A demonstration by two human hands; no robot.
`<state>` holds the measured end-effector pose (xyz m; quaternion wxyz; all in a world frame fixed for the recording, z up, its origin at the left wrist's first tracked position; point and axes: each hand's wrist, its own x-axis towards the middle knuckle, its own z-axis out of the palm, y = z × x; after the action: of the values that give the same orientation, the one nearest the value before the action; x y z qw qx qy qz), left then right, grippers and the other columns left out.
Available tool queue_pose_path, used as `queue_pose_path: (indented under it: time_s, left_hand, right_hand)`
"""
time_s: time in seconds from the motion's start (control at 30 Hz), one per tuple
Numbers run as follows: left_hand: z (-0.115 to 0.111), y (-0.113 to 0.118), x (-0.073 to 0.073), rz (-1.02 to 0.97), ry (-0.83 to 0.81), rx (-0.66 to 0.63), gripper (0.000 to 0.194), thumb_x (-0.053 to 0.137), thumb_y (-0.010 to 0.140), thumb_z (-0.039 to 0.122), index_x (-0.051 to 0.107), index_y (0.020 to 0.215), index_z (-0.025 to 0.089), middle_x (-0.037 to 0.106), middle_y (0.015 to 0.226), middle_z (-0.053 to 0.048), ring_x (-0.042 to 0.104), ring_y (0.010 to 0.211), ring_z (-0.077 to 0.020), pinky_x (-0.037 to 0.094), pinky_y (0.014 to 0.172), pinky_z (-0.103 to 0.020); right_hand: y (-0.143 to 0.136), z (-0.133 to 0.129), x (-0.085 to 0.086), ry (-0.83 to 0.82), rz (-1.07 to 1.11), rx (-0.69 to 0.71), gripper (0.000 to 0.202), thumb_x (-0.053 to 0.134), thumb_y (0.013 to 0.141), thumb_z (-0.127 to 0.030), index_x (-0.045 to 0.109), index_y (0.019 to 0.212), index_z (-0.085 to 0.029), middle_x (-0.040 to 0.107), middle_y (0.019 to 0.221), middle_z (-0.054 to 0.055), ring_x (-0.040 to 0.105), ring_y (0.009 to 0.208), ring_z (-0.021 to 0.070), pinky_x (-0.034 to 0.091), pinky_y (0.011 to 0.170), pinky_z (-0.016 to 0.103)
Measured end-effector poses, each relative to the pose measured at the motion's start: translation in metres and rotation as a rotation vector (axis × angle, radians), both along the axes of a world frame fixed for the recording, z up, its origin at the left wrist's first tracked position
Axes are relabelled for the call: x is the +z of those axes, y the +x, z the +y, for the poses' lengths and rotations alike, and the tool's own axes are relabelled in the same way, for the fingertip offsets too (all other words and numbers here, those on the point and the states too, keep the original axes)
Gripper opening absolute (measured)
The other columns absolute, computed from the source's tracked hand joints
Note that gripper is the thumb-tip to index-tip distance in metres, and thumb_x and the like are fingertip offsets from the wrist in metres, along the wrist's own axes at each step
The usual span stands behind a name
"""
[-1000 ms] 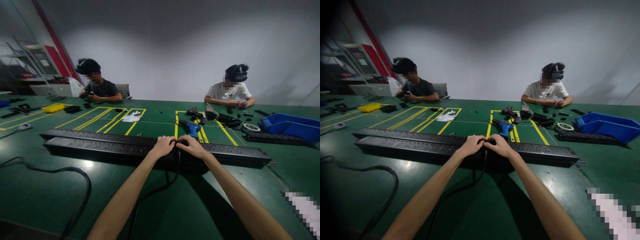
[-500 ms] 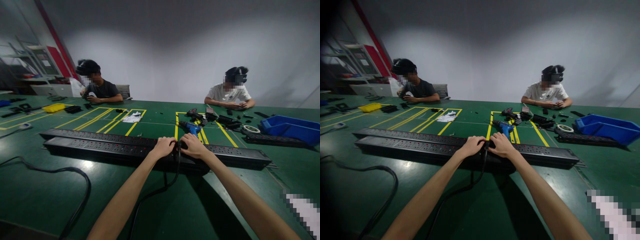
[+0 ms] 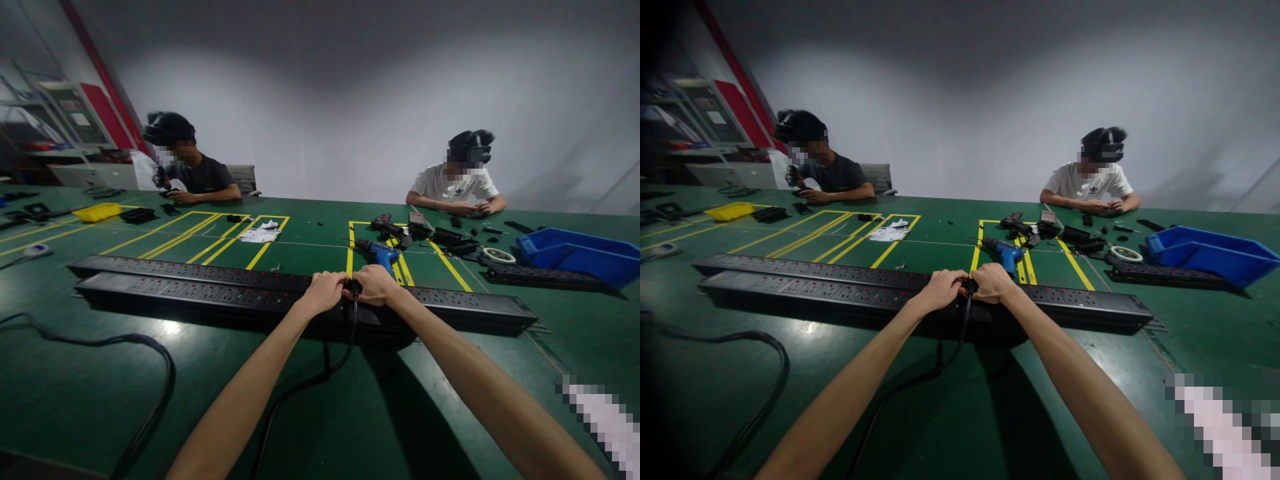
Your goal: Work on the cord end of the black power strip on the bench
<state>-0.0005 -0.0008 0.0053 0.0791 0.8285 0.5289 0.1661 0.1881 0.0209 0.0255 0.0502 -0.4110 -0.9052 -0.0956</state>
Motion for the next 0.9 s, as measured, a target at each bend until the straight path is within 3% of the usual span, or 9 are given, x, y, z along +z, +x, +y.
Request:
queue_pose_path:
  time_s: [0.37, 0.57, 0.9]
  left_hand:
    - [-0.0018, -0.0012, -0.0019, -0.007, 0.013, 0.014, 0.036, 0.040, 0.095, 0.023, 0.064, 0.120, 0.031, 0.072, 0.114, -0.002, 0.062, 0.110, -0.0250, 0.041, 0.098, -0.041]
    - [-0.0024, -0.0022, -0.0003, -0.027, 0.002, -0.006, 0.034, 0.040, 0.096, 0.025, 0.065, 0.118, 0.031, 0.072, 0.113, -0.002, 0.062, 0.110, -0.0249, 0.041, 0.098, -0.041]
    - [-0.0024, -0.0035, 0.0013, -0.047, -0.002, -0.025, 0.032, 0.040, 0.098, 0.026, 0.064, 0.118, 0.031, 0.072, 0.112, -0.003, 0.062, 0.110, -0.0243, 0.041, 0.097, -0.041]
  right_hand:
    - [-0.0022, -0.0016, 0.0003, 0.009, 0.003, -0.030, 0.049, 0.041, 0.094, -0.055, 0.071, 0.087, -0.017, 0.072, 0.086, 0.013, 0.065, 0.080, 0.0223, 0.036, 0.067, 0.028]
    - [-0.0006, -0.0028, -0.0019, 0.061, 0.012, 0.015, 0.038, 0.054, 0.089, -0.049, 0.069, 0.084, -0.015, 0.071, 0.086, 0.014, 0.062, 0.081, 0.0231, 0.037, 0.071, 0.029]
    - [-0.0005, -0.0024, -0.0043, 0.095, 0.021, 0.034, 0.033, 0.055, 0.089, -0.045, 0.067, 0.083, -0.015, 0.069, 0.085, 0.014, 0.060, 0.079, 0.0223, 0.036, 0.073, 0.030]
